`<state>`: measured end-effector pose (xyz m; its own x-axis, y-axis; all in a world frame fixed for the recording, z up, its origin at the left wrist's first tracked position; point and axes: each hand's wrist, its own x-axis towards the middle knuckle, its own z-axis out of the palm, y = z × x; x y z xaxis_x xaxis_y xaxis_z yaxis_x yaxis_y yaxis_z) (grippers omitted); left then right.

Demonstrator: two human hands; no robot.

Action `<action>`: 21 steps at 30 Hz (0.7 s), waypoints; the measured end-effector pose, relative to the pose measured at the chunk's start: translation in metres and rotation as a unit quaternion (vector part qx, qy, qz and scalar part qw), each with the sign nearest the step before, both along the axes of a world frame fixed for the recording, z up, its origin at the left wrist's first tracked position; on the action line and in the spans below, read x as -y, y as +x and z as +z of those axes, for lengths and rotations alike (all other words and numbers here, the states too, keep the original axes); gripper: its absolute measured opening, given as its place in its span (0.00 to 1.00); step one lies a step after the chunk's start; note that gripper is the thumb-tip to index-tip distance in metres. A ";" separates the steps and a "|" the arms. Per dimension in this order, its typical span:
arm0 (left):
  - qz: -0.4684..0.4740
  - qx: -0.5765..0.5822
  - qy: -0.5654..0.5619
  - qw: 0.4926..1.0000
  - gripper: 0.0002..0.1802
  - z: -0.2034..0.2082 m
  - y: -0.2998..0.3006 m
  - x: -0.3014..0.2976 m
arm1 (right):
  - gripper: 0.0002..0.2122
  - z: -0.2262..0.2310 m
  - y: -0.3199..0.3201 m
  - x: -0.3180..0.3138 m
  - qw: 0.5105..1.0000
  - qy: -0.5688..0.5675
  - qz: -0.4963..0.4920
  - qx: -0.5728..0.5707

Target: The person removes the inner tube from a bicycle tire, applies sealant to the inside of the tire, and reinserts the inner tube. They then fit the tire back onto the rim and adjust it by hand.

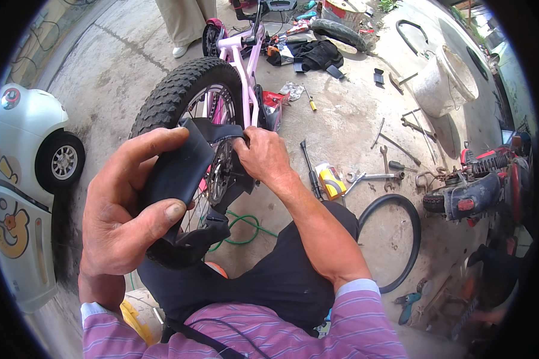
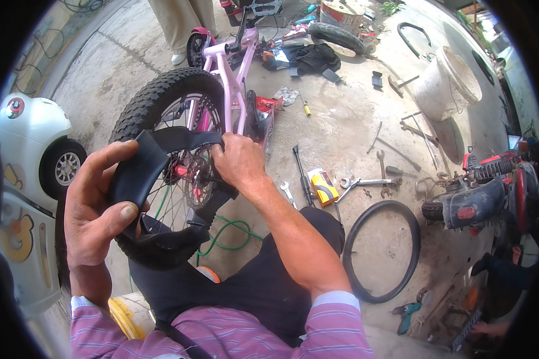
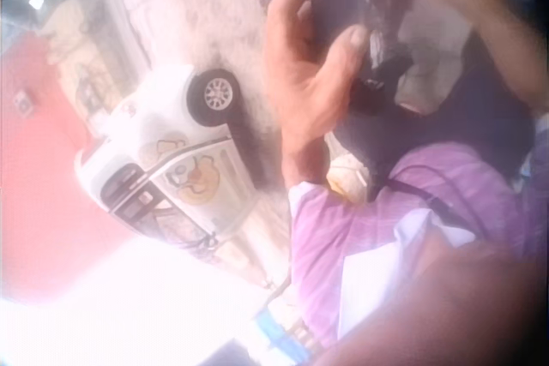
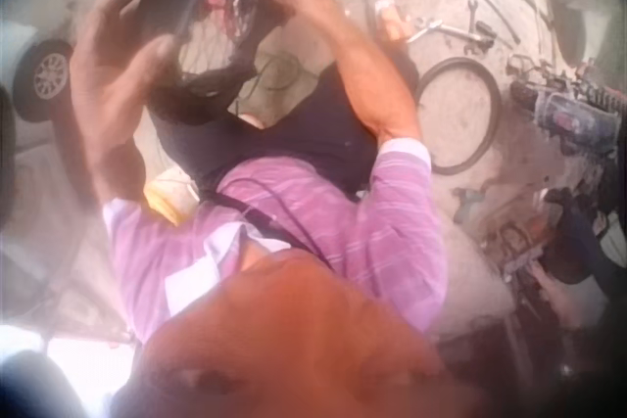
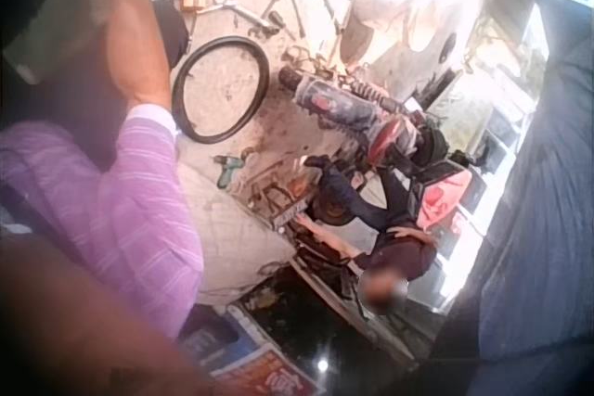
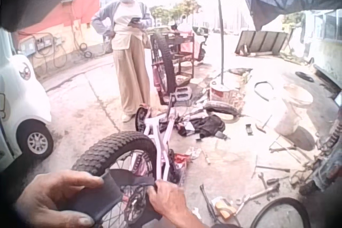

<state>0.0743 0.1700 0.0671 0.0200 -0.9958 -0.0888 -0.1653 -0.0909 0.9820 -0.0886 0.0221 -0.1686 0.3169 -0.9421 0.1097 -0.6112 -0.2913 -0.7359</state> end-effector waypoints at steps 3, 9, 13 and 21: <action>0.000 -0.004 -0.001 1.000 0.40 0.002 0.000 -0.003 | 0.17 -0.004 0.002 0.004 0.988 0.128 0.005 0.091; -0.004 0.027 -0.021 0.999 0.38 0.001 0.004 -0.009 | 0.15 -0.013 0.007 0.008 0.834 0.417 -0.039 0.360; 0.040 0.048 0.008 0.998 0.39 0.005 -0.002 -0.009 | 0.16 -0.016 0.003 0.015 0.992 0.050 -0.063 0.096; -0.043 -0.021 0.081 0.996 0.33 0.006 0.006 -0.024 | 0.15 -0.040 0.026 0.027 0.959 0.111 -0.124 0.232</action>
